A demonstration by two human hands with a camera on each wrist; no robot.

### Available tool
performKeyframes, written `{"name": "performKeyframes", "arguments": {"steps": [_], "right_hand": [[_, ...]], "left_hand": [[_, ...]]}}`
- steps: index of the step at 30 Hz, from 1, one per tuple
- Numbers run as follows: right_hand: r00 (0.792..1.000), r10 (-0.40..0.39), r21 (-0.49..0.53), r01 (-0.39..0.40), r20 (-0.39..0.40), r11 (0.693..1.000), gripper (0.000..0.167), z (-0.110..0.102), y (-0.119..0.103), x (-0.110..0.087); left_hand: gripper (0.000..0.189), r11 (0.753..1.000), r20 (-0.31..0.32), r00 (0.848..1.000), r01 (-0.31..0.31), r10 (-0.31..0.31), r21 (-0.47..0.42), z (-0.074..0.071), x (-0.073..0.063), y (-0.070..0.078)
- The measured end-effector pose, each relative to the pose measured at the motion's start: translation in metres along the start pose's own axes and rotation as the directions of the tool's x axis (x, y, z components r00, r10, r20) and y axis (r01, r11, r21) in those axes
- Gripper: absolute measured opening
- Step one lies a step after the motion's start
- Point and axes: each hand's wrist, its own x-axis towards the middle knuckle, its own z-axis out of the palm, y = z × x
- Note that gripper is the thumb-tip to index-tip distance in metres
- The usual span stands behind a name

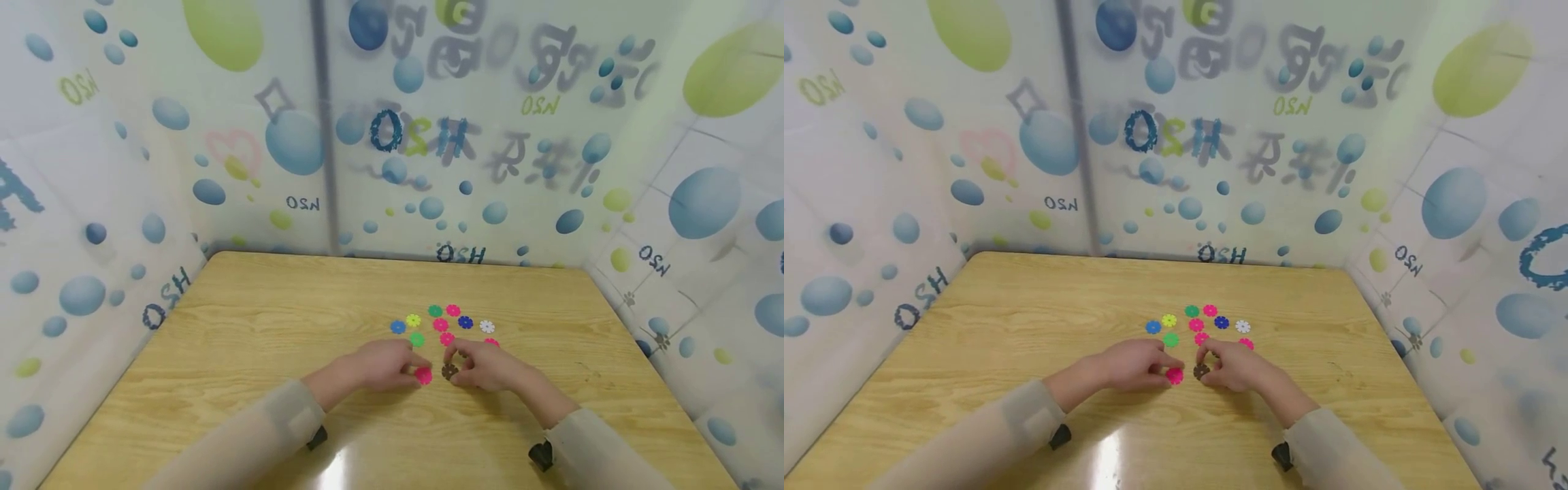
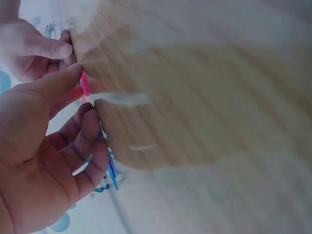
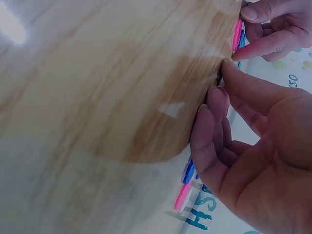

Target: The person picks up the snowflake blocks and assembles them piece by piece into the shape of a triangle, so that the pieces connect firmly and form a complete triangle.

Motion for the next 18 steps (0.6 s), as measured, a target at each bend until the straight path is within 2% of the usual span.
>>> {"name": "performKeyframes", "arguments": {"steps": [7, 14, 18], "right_hand": [[1.000, 0.027, -0.027, -0.027, -0.009, 0.999, 0.026, 0.0010, -0.0033, 0.0008], [0.999, 0.033, -0.058, -0.033, -0.013, 0.998, 0.028, 0.0024, -0.0039, 0.0001], [1.000, 0.004, -0.068, -0.005, -0.011, 0.998, 0.028, 0.0029, -0.0019, -0.0019]], "left_hand": [[0.024, 0.992, 0.010, 0.999, 0.039, -0.038, -0.120, 0.0012, 0.0067, -0.0008], [0.015, 0.964, 0.027, 0.996, 0.083, -0.079, -0.253, -0.0016, 0.0048, 0.0003], [0.015, 0.960, 0.024, 0.994, 0.107, -0.104, -0.261, -0.0025, 0.0024, 0.0038]]}}
